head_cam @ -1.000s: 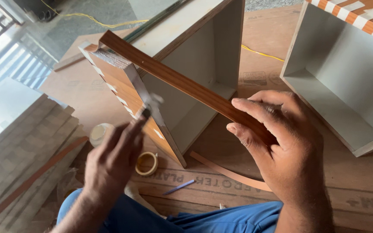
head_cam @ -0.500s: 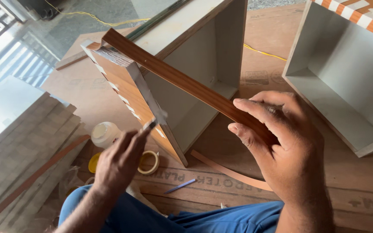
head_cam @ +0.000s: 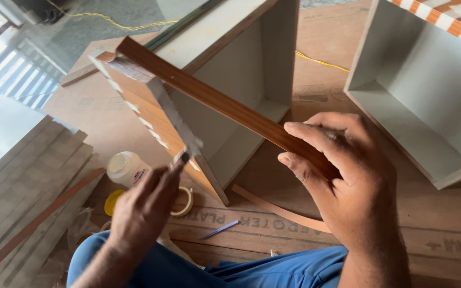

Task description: The person applies glue to the edge of a wooden box using a brush, then presses a strip of edge banding onto the glued surface. They smooth the banding with their fingers and use masking tape to secure it in place.

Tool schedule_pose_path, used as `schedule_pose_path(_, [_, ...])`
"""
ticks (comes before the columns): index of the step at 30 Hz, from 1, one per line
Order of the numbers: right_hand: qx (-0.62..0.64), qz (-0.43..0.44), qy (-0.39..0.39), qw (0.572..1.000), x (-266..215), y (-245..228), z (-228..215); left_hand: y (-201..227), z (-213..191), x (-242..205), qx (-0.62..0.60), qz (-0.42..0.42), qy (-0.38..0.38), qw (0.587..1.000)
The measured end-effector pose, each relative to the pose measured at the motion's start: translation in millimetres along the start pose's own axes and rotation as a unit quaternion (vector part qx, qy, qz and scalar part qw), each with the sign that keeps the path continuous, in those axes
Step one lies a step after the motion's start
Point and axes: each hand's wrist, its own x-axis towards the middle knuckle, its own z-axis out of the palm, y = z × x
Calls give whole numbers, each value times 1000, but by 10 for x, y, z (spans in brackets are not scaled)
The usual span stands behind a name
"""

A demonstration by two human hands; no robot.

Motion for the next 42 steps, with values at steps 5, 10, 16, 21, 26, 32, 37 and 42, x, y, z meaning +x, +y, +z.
schedule_pose_path(5, [-22,-10,1,1000,0,57,-16,34,261,-226,-32,26,-82,996])
schedule_pose_path(10, [-7,13,2,1000,7,3,44,-6,1,-76,-39,26,-9,999])
schedule_pose_path(16, [-39,3,48,998,48,-104,-18,-16,-103,-36,-66,38,-116,990])
schedule_pose_path(21, [-62,-18,59,996,5,-112,-23,-61,-561,216,34,80,36,996])
schedule_pose_path(26, [-87,-42,75,993,52,-168,-35,-69,-1023,606,-63,-38,118,990])
schedule_pose_path(32, [-95,-23,81,992,411,-346,-208,-276,-1004,822,-153,-170,139,964])
schedule_pose_path(37, [-88,-76,72,991,579,-554,-233,-384,-926,821,-165,-162,129,964])
schedule_pose_path(42, [-96,-49,65,992,567,-658,-173,-280,-1167,546,-164,-92,110,976])
